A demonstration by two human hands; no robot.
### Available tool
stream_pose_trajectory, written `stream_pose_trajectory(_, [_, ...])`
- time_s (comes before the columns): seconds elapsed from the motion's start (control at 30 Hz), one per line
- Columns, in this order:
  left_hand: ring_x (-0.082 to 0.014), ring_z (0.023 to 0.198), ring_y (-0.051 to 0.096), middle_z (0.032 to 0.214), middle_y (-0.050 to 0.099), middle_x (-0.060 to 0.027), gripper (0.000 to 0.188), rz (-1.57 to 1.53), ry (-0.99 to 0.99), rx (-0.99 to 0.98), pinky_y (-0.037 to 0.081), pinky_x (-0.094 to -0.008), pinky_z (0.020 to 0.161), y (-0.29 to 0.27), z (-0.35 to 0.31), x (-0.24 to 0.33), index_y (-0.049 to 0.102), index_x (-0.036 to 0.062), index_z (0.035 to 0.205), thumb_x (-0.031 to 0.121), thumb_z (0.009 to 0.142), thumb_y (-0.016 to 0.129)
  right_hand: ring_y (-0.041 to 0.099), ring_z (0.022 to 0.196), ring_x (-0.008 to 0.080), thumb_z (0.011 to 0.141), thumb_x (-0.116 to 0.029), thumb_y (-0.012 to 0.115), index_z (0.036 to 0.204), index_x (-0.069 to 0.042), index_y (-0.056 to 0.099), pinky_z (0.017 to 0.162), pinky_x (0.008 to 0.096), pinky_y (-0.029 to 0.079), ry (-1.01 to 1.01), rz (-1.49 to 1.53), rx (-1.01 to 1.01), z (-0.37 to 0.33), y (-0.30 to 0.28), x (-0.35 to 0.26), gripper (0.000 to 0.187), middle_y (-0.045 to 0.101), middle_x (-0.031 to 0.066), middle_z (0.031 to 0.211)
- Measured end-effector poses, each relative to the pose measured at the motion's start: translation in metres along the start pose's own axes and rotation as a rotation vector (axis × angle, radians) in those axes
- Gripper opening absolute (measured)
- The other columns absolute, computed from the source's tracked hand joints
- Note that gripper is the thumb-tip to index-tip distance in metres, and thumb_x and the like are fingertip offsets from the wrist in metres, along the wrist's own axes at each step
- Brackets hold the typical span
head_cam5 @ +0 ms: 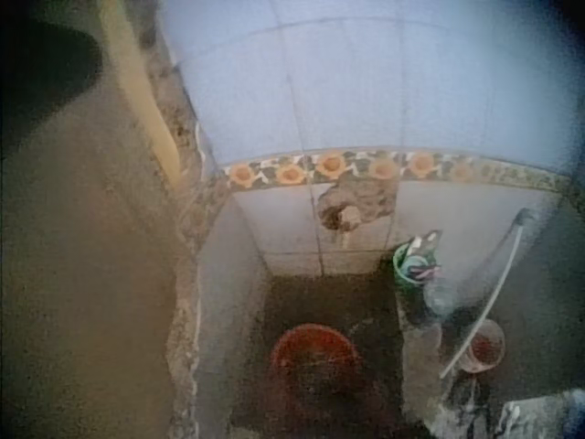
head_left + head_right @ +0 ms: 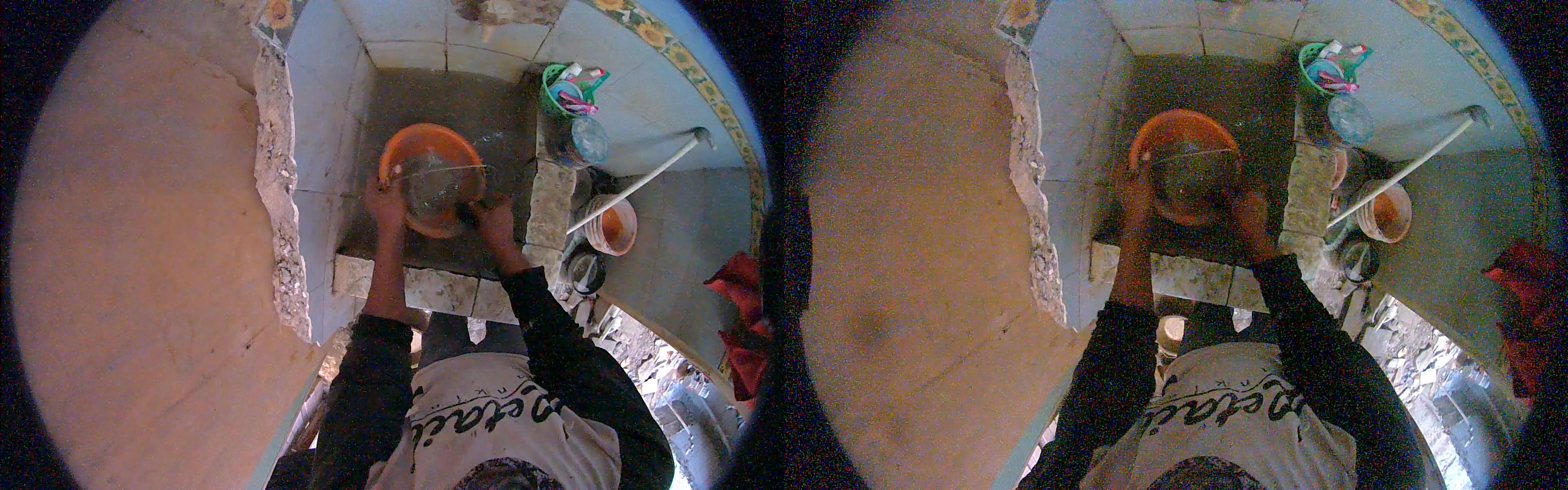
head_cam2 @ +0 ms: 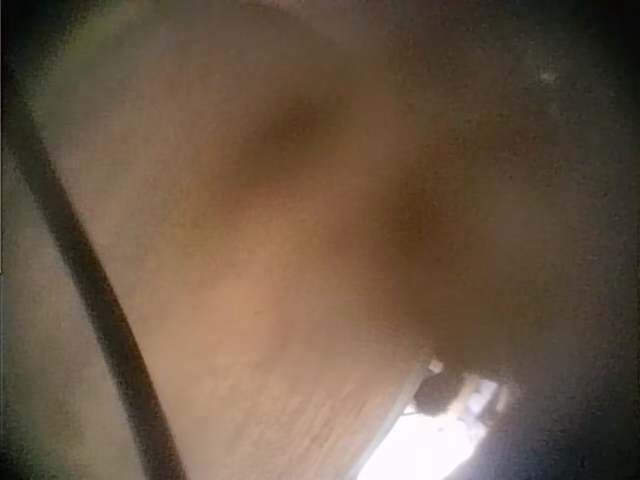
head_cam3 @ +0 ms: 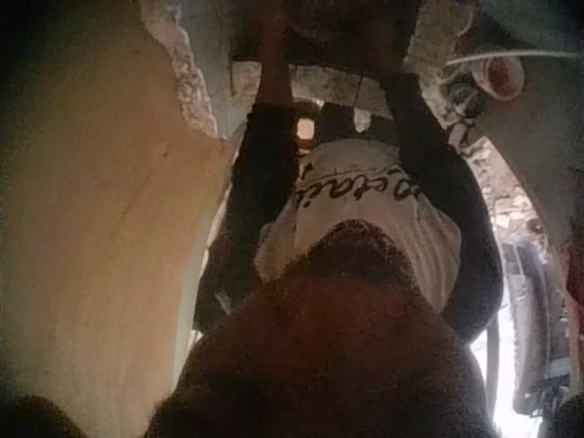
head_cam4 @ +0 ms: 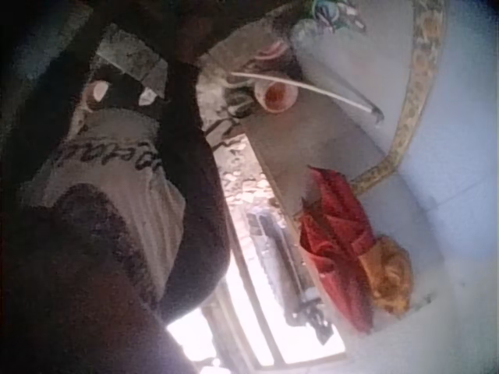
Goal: The person washes an orange plastic basin using a dark cloth and water from a tap. They scrub the basin's interior and exterior, rinse it, and repeat the process with a second, lighter-colored basin.
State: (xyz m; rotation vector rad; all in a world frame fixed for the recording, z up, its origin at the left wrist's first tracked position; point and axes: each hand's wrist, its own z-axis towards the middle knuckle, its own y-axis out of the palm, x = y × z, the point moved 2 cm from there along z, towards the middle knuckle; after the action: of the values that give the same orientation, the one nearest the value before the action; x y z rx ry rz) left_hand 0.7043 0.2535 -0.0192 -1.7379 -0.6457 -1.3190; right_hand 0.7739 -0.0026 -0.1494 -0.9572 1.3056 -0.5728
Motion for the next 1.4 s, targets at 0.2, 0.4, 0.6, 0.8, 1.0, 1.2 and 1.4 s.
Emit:
stream_pose_trajectory(0.2, [-0.0377,0.103,0.065,0.108,0.069,-0.0191,0.064,0.298,-0.207,-0.07,0.051,-0.0457,0.095,-0.039,-0.007,-0.036,0.065,-0.0033,0.12,0.04,0.079,0.089,0.074,0.088,0.0285,0.085,-0.03,0.078,0.111,-0.002,0.075,0.078,0.0409,0.057,0.464,0.481,-0.624,0.017,-0.013,-0.029,0.039,0.076,0.0163,0.1])
stream_pose_trajectory(0.4, [-0.0378,0.129,0.052,0.137,0.055,-0.0229,0.08,0.457,0.245,-0.383,0.046,-0.0475,0.106,-0.031,0.005,-0.011,0.06,-0.0031,0.128,0.039,0.069,0.095,0.075,0.09,0.0299,0.086,-0.041,0.077,0.106,0.0,0.077,0.079,0.0412,0.057,0.158,0.371,-0.393,0.038,0.009,0.01,0.045,0.077,0.0182,0.099])
stream_pose_trajectory(0.6, [-0.037,0.104,0.067,0.114,0.069,-0.0205,0.071,0.072,-0.13,-0.327,0.054,-0.046,0.092,-0.053,-0.007,0.007,0.061,-0.0023,0.123,0.039,0.075,0.092,0.075,0.097,0.0353,0.082,-0.052,0.078,0.112,0.002,0.073,0.083,0.0442,0.058,0.314,0.099,-0.589,0.035,-0.047,-0.075,0.062,0.077,0.0206,0.103])
stream_pose_trajectory(0.8, [-0.0399,0.096,0.071,0.105,0.072,-0.0225,0.061,0.277,-0.119,-0.193,0.055,-0.0472,0.087,-0.025,0.008,-0.026,0.061,-0.0044,0.118,0.043,0.086,0.082,0.074,0.095,0.0405,0.085,-0.049,0.073,0.115,0.002,0.072,0.084,0.0511,0.056,0.163,0.006,-0.303,0.08,-0.012,0.001,0.059,0.076,0.0217,0.1])
stream_pose_trajectory(1.0, [-0.045,0.108,0.069,0.113,0.07,-0.0277,0.055,0.336,-0.201,0.008,0.053,-0.0489,0.094,-0.024,-0.033,-0.058,0.049,-0.0073,0.137,0.027,0.098,0.067,0.07,0.098,0.0455,0.092,-0.049,0.066,0.133,0.001,0.06,0.086,0.0533,0.055,0.052,0.142,-0.148,0.056,0.035,-0.016,0.065,0.073,0.0264,0.104])
stream_pose_trajectory(1.2, [-0.0427,0.119,0.064,0.128,0.064,-0.0292,0.061,0.187,-0.013,0.068,0.05,-0.0465,0.102,0.038,-0.051,-0.048,0.043,-0.0064,0.145,0.008,0.09,0.064,0.068,0.102,0.0479,0.1,-0.053,0.057,0.135,0.008,0.053,0.085,0.0535,0.054,0.203,-0.036,0.076,0.009,0.107,0.065,0.07,0.069,0.0292,0.112])
stream_pose_trajectory(1.4, [-0.0433,0.113,0.067,0.121,0.067,-0.0275,0.062,0.209,0.008,-0.11,0.052,-0.0468,0.098,-0.029,-0.055,-0.042,0.047,-0.0068,0.141,0.002,0.083,0.066,0.067,0.105,0.0469,0.101,-0.039,0.061,0.129,0.006,0.054,0.085,0.0525,0.054,0.098,0.427,-0.153,0.067,0.024,-0.027,0.054,0.067,0.0297,0.116])
